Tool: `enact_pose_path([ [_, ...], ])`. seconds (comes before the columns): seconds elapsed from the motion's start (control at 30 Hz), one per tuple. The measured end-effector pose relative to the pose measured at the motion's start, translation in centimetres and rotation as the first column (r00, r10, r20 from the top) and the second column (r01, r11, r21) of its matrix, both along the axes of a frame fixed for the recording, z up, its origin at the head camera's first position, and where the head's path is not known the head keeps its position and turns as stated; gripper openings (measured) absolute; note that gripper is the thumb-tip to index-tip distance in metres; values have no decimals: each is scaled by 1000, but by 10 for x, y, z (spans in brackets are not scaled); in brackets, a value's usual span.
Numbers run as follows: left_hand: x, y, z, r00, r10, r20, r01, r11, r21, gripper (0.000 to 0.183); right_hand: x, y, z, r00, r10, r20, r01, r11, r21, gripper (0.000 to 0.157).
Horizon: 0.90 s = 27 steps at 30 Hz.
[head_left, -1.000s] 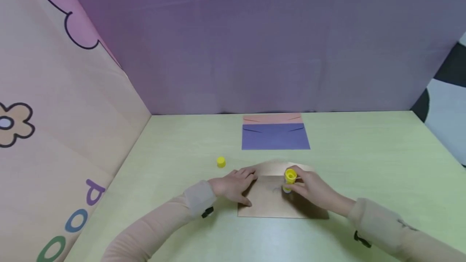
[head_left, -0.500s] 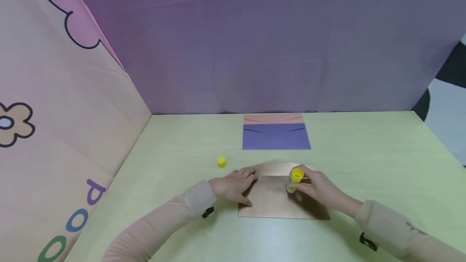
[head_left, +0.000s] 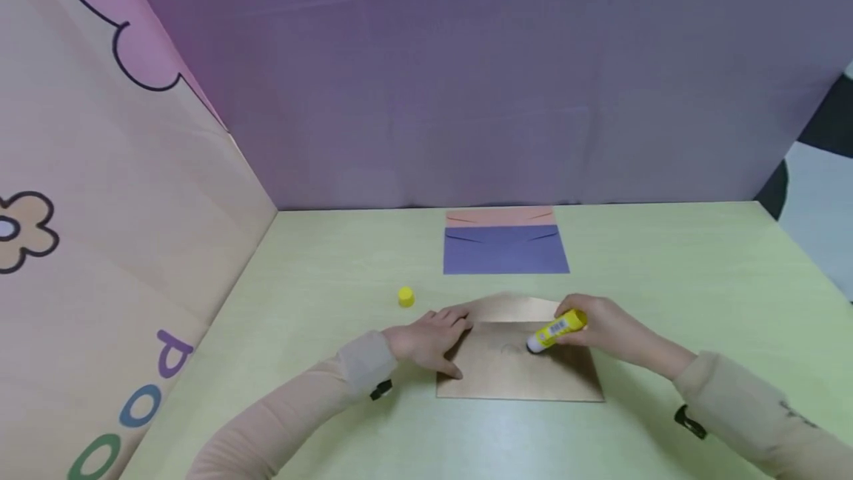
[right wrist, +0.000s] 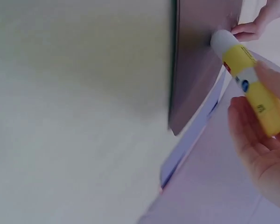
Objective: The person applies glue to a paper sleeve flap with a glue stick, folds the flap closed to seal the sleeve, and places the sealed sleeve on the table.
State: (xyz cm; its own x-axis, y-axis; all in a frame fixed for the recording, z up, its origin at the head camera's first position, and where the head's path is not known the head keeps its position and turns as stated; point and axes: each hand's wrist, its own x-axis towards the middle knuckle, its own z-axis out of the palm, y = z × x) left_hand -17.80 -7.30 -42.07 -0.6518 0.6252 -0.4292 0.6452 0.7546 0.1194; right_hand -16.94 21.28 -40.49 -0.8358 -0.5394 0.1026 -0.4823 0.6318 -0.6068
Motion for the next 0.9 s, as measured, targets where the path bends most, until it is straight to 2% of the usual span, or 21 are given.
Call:
enact_pose_path([
  [0.1, 1, 0, 1, 1000, 3, 3, -3, 1000, 1, 84, 1, -1, 4, 991, 66, -115, -54, 993, 103, 25],
  [0.17, 1, 0, 2, 1000, 4, 6, -4, 1000, 3, 84, 1, -1, 4, 969, 112, -218, -73, 981, 182, 26],
  [0.33, 2, 0, 2, 1000, 3, 7, -3, 1000, 8, 84, 2, -3, -1, 874, 219, -434, -70, 941, 332, 28],
  [0.4, 2, -1, 1, 1000, -1, 1, 1, 1000, 7, 84, 2, -4, -4, 831, 253, -495, -60, 926, 373, 28],
  [0.5, 1, -2, 0, 1000, -7, -5, 7, 1000, 7, 84, 3, -7, -8, 790, 285, -543, -40, 908, 417, 27],
  [0.57, 1, -2, 0, 1000, -7, -3, 7, 1000, 7, 84, 5, -8, -10, 791, 292, -537, -34, 898, 438, 28],
  [0.7, 2, -2, 1, 1000, -5, 4, 5, 1000, 9, 84, 8, -10, -11, 814, 279, -509, -31, 896, 442, 31],
  [0.9, 2, -2, 2, 1000, -2, 9, 2, 1000, 7, 83, 11, -9, -14, 829, 199, -523, -21, 945, 326, 33],
])
